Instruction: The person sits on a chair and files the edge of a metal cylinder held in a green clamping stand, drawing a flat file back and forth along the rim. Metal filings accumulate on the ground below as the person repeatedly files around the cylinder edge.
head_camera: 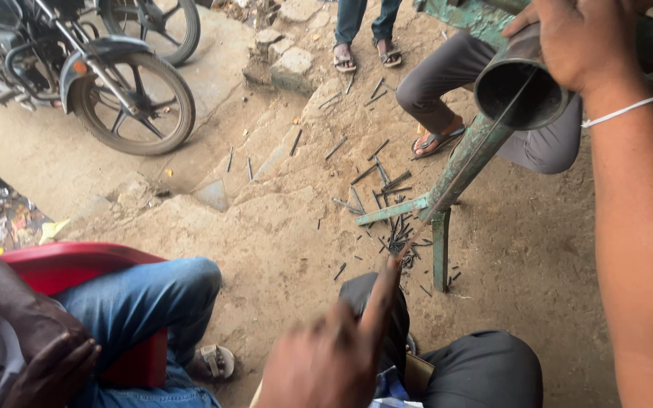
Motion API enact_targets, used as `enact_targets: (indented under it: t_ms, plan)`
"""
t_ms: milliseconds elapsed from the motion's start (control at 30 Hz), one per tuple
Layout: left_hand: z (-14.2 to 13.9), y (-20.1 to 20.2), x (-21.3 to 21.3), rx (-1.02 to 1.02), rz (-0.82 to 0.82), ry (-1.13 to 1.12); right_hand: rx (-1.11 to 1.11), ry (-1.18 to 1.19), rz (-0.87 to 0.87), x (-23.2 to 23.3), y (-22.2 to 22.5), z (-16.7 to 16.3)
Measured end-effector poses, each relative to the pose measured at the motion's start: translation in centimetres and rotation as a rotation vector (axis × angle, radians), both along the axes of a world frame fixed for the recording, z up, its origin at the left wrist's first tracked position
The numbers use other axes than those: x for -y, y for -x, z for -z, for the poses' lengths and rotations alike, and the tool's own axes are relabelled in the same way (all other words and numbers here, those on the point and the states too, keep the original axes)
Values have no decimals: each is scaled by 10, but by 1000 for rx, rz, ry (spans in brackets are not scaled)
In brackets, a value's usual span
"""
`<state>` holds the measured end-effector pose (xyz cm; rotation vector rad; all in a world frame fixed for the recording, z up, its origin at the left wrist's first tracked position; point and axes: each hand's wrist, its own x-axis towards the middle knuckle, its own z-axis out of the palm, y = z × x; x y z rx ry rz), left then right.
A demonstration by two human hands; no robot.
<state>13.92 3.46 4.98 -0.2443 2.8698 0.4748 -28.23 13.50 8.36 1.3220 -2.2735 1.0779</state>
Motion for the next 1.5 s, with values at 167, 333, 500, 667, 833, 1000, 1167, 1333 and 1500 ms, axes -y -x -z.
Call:
enact_targets:
  t_ms: [167,333,500,667,833,1000,1167,1333,1500]
  plan:
    - [-12,66,-2,-271,-13,-142,-206,33,-135,-4,13,7]
    - [20,214,-19,-514,-28,-213,-9,69,-94,1,22,5]
    - [23,301,-22,-882,-120,61,21,86,-177,16,12,-8]
    - [13,159,-1,-646,-22,-211,152,127,-141,15,-14,-21]
    - [29,17,4,-357,4,-8,6,116,-197,11,-19,-20]
    - [35,98,-4,-517,-36,-153,79,139,-215,10,-8,-15]
    - [20,289,-17,-651,-56,-202,148,161,-252,12,-3,-19]
    - [15,306,-23,-697,-72,-167,149,77,-220,7,-1,-27]
    - [27,103,19,-482,78,-125,82,58,-164,3,-6,-26]
